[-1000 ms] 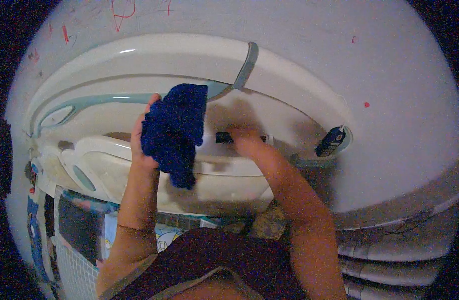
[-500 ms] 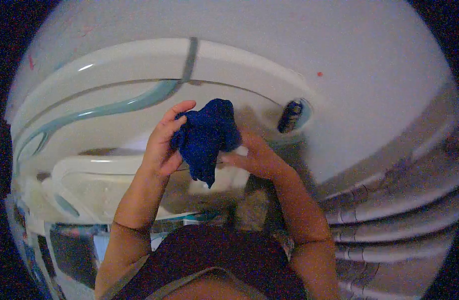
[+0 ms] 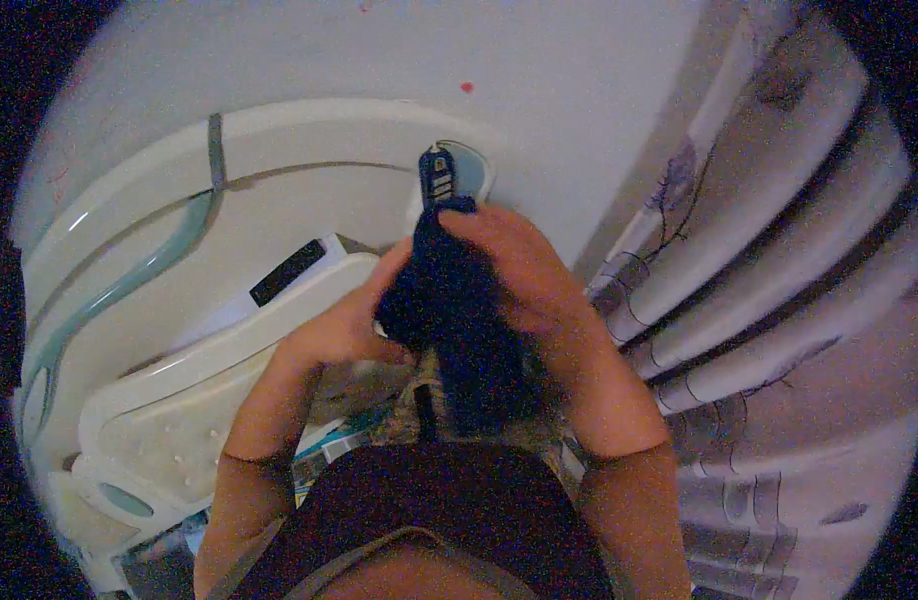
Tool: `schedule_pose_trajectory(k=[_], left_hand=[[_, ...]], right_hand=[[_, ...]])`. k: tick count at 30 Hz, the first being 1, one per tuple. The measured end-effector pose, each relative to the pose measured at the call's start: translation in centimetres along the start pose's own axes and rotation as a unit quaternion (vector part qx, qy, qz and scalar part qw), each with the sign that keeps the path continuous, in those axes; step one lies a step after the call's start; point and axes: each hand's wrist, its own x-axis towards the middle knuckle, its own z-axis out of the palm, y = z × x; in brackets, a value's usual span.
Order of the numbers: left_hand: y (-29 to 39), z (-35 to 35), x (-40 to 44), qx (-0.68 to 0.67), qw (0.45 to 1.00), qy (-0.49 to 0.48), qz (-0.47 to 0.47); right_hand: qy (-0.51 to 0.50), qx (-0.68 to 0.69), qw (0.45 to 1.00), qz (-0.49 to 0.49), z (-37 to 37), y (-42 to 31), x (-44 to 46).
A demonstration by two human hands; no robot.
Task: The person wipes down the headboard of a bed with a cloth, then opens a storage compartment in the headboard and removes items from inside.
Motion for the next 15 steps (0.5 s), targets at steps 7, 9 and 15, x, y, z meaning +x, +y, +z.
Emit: schedule_pose_trajectory(k=[7, 9, 15], left_hand=[[0.1, 5.9, 4.1, -0.104, 0.971, 0.204, -0.071], [0.6, 5.3, 4.2, -0.252, 0.939, 0.166, -0.164], [-3.9, 6.3, 4.8, 0.039, 0.990, 0.127, -0.040]], right_hand=[[-0.186, 0.216, 0.952, -0.110, -8.8, 2.6, 4.6], [0.080, 0.066, 0.992, -0.071, -9.9, 5.3, 3.5], [0.110, -0.033, 0.991, -0.064, -6.1, 6.0, -3.5]])
